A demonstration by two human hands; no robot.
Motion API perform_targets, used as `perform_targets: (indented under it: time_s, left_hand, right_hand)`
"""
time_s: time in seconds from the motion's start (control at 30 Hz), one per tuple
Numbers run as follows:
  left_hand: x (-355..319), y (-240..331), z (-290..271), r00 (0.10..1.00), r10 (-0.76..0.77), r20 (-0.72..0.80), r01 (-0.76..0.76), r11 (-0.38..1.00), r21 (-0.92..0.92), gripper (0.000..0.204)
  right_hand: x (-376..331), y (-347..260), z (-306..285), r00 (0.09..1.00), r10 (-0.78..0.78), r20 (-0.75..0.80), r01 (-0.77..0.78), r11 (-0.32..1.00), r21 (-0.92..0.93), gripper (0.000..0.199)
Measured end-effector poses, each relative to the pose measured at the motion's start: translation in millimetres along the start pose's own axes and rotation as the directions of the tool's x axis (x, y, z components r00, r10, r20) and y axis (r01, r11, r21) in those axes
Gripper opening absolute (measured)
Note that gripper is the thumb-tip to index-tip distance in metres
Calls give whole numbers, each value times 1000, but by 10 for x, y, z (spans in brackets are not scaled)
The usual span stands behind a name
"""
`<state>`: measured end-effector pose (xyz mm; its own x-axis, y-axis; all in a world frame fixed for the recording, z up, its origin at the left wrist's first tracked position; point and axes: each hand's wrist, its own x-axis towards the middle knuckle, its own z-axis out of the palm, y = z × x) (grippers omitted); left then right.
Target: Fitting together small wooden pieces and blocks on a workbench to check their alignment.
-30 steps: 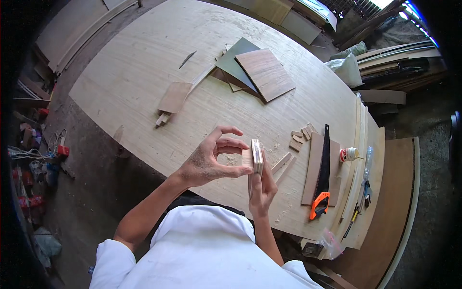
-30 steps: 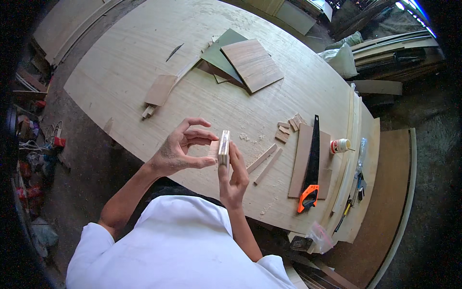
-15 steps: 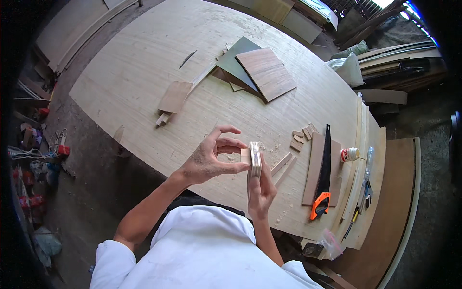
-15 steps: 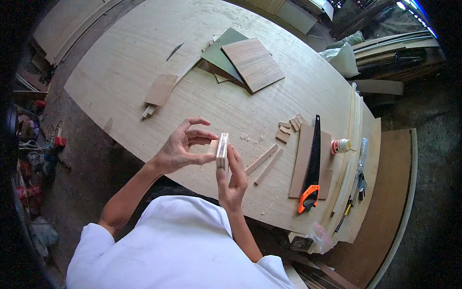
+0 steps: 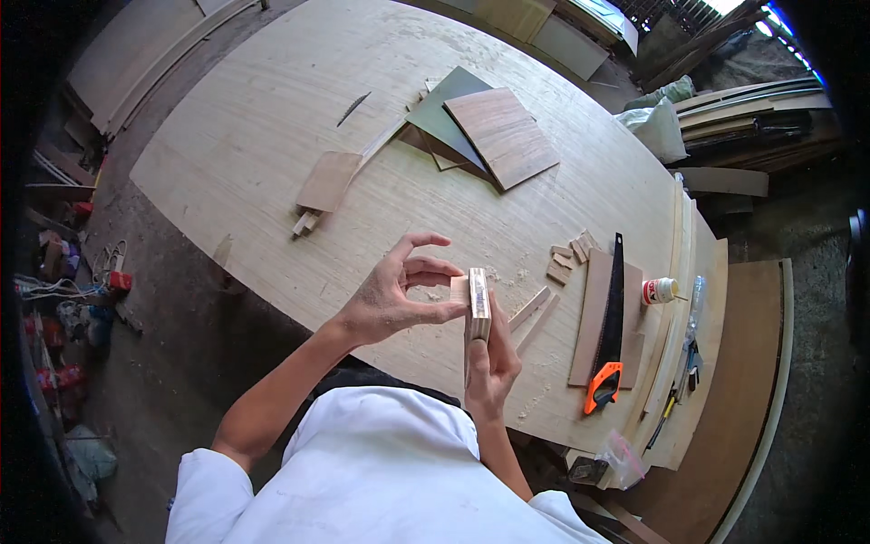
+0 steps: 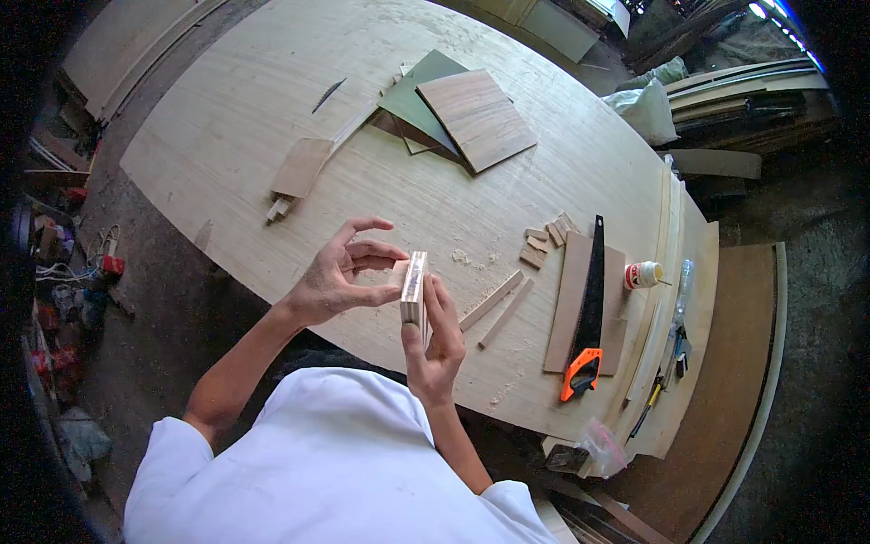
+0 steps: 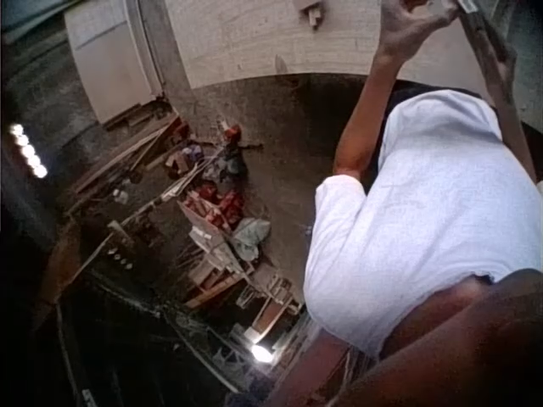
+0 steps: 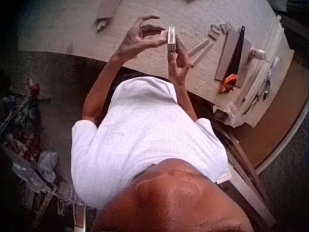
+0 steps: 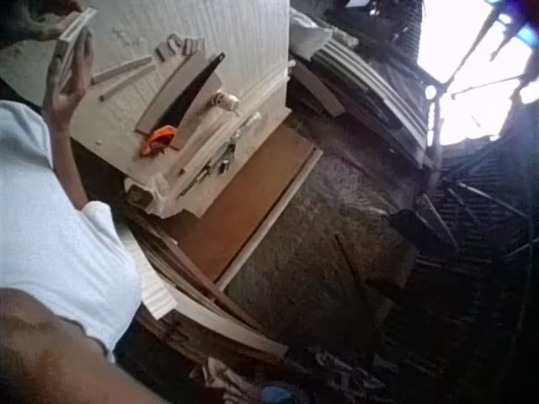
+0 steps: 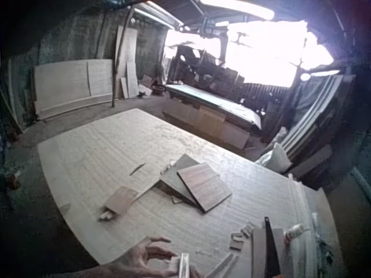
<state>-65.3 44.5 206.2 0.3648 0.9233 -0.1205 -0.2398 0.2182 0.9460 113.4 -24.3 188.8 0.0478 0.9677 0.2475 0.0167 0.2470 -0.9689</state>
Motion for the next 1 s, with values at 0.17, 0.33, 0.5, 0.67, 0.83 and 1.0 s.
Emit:
perform_targets:
  time_s: [0.17, 0.33, 0.5, 0.67, 0.83, 1.0]
  left_hand:
    - [-29, -38, 0, 999, 36, 13, -37, 997, 65, 91]
    - [-34, 9, 22, 998, 54, 22, -55, 997, 56, 93]
    - [-20, 16, -38, 998, 62, 7, -62, 998, -5, 93]
    - [-75, -97, 6, 998, -42, -54, 38, 997, -69, 90]
    - [-16, -114, -35, 998, -21, -52, 20, 1000, -17, 89]
    - [91, -39, 21, 997, -66, -36, 62, 991, -122, 86]
  right_hand:
    - [8, 139, -25, 975, 221, -29, -222, 975, -7, 53]
    - [-15, 206, -24, 992, 121, -46, -121, 993, 6, 50]
    - [-71, 114, 12, 989, 145, -25, -144, 989, 40, 50]
    - [28, 174, 80, 929, 365, -53, -354, 923, 153, 48]
    - [101, 300, 35, 966, 257, -28, -254, 964, 74, 46]
    - [140, 131, 15, 989, 138, -52, -137, 990, 22, 47]
